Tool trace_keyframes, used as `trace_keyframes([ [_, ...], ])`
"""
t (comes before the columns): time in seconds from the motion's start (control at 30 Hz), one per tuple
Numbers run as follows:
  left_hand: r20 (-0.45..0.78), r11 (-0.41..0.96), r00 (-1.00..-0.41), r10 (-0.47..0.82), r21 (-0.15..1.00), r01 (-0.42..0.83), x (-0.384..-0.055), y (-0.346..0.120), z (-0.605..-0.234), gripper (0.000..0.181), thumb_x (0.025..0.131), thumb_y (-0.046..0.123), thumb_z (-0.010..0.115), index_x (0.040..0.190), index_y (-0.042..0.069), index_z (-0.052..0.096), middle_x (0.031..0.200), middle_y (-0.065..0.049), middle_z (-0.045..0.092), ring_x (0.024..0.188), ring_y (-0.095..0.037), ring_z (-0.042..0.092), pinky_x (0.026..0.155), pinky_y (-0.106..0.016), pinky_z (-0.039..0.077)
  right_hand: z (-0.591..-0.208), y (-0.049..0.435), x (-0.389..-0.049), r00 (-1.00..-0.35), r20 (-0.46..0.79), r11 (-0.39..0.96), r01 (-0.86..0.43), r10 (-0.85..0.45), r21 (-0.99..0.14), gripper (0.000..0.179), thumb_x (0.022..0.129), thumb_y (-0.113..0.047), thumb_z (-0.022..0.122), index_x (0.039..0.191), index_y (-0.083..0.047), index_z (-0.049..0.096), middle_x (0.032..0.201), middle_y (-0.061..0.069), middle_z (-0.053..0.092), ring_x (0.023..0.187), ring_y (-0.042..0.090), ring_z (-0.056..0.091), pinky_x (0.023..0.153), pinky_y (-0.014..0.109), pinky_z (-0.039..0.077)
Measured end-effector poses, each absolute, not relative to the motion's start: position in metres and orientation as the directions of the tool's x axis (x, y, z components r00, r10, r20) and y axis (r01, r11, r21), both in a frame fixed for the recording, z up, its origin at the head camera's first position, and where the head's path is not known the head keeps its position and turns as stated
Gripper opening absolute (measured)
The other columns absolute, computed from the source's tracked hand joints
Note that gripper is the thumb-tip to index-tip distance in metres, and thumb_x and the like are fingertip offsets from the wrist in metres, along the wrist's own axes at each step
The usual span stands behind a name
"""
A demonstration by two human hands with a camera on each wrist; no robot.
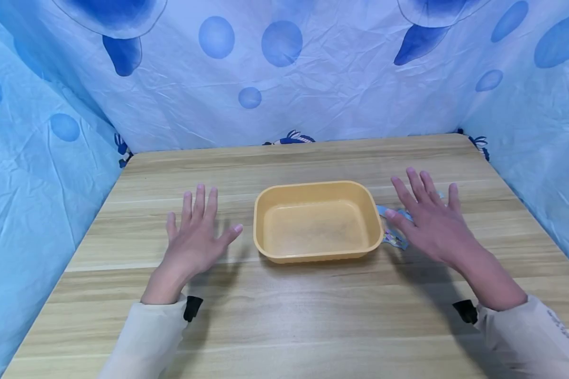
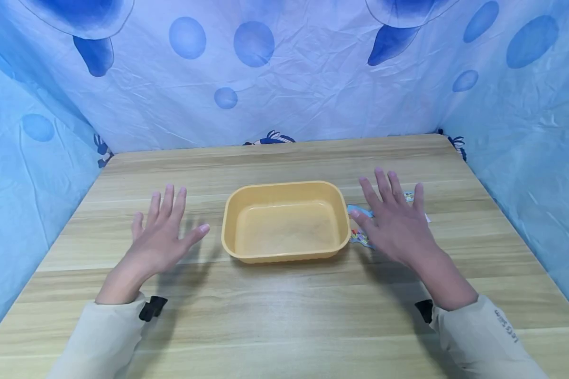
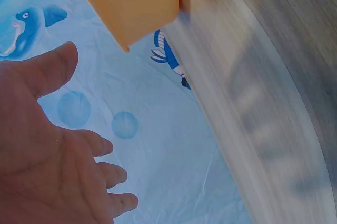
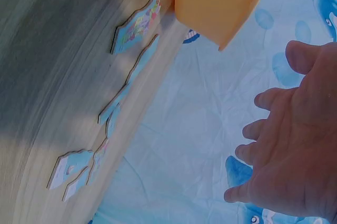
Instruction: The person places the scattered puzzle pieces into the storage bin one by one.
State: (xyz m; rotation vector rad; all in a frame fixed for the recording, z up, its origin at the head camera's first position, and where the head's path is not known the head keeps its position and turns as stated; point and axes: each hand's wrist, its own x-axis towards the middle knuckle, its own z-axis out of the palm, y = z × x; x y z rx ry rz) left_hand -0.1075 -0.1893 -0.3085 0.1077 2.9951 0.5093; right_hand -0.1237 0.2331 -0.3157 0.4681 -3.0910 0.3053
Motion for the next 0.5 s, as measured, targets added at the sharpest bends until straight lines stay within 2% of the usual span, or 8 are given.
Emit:
trace_keyframes([
  [0.27,-0.104,0.929,-0.989,0.104,0.366,0.059,-0.108,-0.186,-0.309,0.094,0.09,0.072,0.034,0.152,0.021,-0.014,0.154,0.0,-0.03,0.139,-0.023,-0.031,0.106,-0.07,-0.011,-0.313,0.24,-0.127,-0.958,0.026,0.938,-0.285,-0.286,-0.197,0.069,0.102,-0.053,0.025,0.155,-0.019,-0.003,0.158,0.006,-0.02,0.143,0.027,-0.022,0.103,0.064,-0.024],
  [0.5,-0.091,0.913,-0.989,0.116,0.402,0.07,-0.107,-0.185,-0.309,0.093,0.091,0.068,0.04,0.153,0.022,-0.012,0.154,0.001,-0.03,0.14,-0.024,-0.03,0.107,-0.069,-0.008,-0.31,0.249,-0.13,-0.964,0.006,0.943,-0.261,-0.266,-0.207,0.071,0.102,-0.054,0.025,0.154,-0.018,-0.006,0.158,0.007,-0.02,0.143,0.028,-0.024,0.102,0.065,-0.024],
])
